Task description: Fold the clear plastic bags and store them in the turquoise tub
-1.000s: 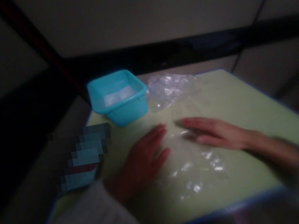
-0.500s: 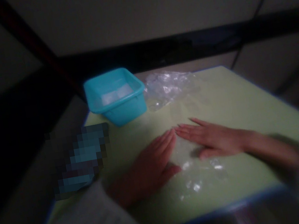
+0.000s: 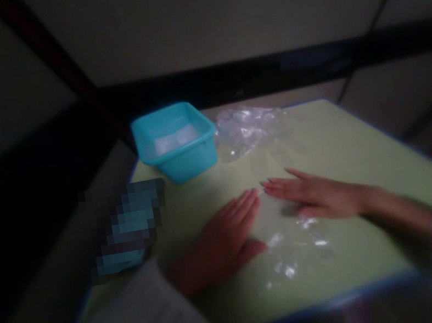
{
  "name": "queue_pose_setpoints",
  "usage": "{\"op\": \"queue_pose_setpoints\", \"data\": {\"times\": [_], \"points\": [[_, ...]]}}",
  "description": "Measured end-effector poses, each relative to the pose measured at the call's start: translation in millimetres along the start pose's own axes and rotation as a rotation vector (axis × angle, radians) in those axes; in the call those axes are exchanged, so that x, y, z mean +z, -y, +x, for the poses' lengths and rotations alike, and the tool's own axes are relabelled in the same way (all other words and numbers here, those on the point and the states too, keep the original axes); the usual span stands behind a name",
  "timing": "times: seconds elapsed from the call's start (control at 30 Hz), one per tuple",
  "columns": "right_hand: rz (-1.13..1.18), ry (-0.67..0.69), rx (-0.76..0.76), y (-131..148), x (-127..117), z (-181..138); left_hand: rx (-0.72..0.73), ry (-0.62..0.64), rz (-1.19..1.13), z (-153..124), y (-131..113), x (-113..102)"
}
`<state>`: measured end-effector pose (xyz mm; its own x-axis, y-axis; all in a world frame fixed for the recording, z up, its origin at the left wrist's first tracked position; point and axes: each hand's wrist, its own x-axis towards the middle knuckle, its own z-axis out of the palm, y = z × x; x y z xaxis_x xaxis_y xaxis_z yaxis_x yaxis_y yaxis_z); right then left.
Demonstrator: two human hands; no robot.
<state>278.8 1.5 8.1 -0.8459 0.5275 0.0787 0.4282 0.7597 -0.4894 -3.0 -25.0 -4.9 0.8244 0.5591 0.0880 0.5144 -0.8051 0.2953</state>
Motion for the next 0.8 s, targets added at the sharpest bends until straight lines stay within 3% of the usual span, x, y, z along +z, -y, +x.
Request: {"op": "queue_pose_setpoints", "data": {"times": [0.1, 0.2, 0.3, 0.8], "points": [[0.142, -0.049, 0.05, -1.1, -7.1, 0.1, -0.034, -0.102, -0.016, -0.6, -1.6, -1.3], [0.26, -0.176, 0.138, -2.2, -11.8, 1.2, -0.172, -0.307, -0.04, -1.8, -4.2, -2.3], [0.299, -0.265, 0.184, -2.6, -13.2, 2.7, -0.268, -0.417, -0.024, -2.0, -5.7, -1.8], [0.243, -0.283, 0.228, 0.7, -13.5, 4.8, -0.153, -0.506, 0.183, 2.1, 0.4, 2.7]]}}
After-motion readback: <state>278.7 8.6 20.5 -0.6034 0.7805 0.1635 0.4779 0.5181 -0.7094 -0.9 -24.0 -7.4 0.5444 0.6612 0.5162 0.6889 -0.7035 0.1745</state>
